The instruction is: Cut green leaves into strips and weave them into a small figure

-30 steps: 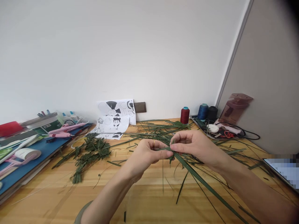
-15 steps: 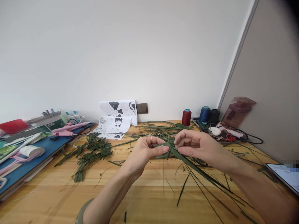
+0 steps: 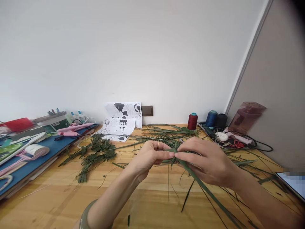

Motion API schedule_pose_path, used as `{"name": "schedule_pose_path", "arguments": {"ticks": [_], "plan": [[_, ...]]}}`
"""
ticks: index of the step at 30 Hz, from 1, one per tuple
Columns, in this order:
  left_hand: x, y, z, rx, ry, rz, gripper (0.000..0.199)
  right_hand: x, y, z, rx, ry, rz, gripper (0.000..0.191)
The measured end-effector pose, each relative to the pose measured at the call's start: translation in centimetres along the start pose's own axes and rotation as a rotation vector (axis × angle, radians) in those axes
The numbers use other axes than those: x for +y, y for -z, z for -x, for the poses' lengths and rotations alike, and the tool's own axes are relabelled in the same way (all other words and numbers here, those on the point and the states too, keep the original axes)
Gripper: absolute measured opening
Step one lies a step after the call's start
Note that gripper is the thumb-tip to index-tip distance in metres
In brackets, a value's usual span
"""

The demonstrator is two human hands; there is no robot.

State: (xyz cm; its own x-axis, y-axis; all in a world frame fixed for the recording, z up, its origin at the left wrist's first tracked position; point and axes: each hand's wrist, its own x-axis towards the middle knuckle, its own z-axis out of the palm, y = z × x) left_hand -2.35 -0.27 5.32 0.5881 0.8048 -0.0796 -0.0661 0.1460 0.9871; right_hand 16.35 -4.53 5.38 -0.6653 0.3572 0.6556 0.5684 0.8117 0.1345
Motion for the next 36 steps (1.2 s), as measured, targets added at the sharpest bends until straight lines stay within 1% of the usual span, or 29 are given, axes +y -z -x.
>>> {"name": "schedule_pose_path", "arguments": {"ticks": [2,4,9,14,16,19,23,27,31,34,36], "plan": [[0.1,0.0,0.0,0.014,-0.002,-0.055,0.014,0.0,0.1,-0.1,-0.012,0.040,0.036,0.021],[0.2,0.0,0.1,0.016,0.006,-0.095,0.015,-0.1,0.1,0.0,-0.009,0.043,0.013,0.020],[0.6,0.1,0.3,-0.028,0.033,-0.188,0.012,-0.1,-0.2,0.1,0.051,-0.053,-0.096,0.019],[0.8,0.0,0.6,-0.042,0.022,-0.236,0.007,-0.6,-0.5,-0.3,0.106,-0.086,-0.063,0.017],[0.9,0.0,0.7,-0.083,0.008,-0.243,0.006,-0.8,-0.6,-0.5,0.106,-0.097,-0.048,0.017],[0.9,0.0,0.8,-0.120,-0.024,-0.258,0.007,-1.0,-0.6,-0.6,0.058,-0.155,-0.084,0.017],[0.7,0.0,1.0,-0.090,-0.095,-0.388,0.010,-1.0,-0.5,-0.6,-0.013,-0.313,-0.186,0.014],[0.6,-0.5,1.3,-0.056,-0.124,-0.463,0.009,-1.2,-0.2,-0.7,-0.052,-0.469,-0.237,0.010],[0.7,-1.2,1.5,-0.029,-0.136,-0.438,0.013,-1.4,0.1,-0.7,-0.042,-0.509,-0.245,0.009],[0.7,-1.6,1.3,-0.002,-0.178,-0.395,0.014,-1.4,0.1,-0.7,-0.003,-0.519,-0.267,0.009],[0.8,-1.7,1.3,0.022,-0.202,-0.366,0.012,-1.5,0.2,-0.8,0.013,-0.553,-0.315,0.008]]}}
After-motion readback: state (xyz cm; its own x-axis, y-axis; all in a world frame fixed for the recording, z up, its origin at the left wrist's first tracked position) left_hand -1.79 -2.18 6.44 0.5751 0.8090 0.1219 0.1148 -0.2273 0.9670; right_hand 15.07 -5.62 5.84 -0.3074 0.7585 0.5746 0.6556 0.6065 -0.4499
